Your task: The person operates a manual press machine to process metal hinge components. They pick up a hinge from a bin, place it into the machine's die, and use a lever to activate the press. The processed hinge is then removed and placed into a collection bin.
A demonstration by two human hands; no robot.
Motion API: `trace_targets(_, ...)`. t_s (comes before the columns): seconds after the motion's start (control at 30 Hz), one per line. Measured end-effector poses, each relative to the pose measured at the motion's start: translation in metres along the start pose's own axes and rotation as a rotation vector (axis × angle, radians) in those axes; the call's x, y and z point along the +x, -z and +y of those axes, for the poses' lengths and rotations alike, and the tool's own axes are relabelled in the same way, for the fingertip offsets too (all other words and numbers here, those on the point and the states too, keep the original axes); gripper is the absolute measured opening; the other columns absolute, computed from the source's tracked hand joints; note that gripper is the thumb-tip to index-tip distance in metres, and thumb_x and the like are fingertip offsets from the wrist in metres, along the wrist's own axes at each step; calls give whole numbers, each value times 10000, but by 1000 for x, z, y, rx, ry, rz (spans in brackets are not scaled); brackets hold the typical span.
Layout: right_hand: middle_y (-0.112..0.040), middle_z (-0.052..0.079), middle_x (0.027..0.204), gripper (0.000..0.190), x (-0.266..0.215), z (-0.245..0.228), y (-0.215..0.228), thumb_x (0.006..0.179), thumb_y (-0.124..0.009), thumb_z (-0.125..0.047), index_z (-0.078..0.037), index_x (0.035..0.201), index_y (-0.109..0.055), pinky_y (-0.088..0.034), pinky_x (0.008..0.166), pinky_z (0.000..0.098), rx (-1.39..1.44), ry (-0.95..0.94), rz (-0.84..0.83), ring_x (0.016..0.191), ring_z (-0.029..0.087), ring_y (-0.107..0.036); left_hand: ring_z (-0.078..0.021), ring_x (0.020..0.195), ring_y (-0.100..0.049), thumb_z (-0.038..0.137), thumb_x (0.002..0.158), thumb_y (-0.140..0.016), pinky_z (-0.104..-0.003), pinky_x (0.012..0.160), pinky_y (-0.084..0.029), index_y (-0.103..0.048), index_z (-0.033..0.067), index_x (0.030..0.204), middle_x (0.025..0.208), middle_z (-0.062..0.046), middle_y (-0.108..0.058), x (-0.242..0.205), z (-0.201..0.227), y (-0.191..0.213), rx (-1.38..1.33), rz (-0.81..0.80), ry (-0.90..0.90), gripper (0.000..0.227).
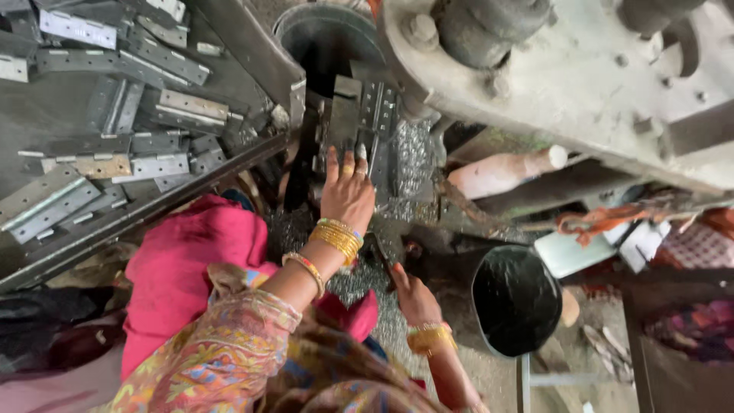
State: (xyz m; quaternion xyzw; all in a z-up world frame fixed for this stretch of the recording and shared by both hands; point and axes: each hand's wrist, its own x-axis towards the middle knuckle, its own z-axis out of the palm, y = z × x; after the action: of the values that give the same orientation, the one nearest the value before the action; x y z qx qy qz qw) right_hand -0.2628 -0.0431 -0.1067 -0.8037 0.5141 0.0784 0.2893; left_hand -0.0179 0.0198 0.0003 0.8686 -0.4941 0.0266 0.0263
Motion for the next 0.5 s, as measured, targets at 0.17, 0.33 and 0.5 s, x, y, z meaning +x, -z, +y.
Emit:
trace_targets(0.17,-745,214,997,625,-6,-1,8,1037,-336,-567,-82,1205,-693,-481,749,578,-16,273,152,911,489,-633,-303,1489,-365,201,1003,-493,-589,1242,-90,-751,97,1177,1565,-122,-474,1,4,-16,16,42,33,328)
trace_targets(0.33,-747,260,1004,686,2,-1,-5,1050,-376,-641,-93,1051,-788,-486,783,493,-56,88,76,943,425,-649,-319,1390,-407,241,938,-511,-605,1201,-67,-751,52,1212,1532,-112,-504,20,-1,-14,-136,370,76,410)
trace_targets(0.5,-703,237,889,631,23,31,-13,1061,-341,-526,-50,1294,-683,-460,705,513,-270,394,184,821,417,-645,-299,1537,-319,177,1023,-478,-586,1252,-40,-738,118,1213,1622,-113,-414,20,-9,-8,17,-71,40,327)
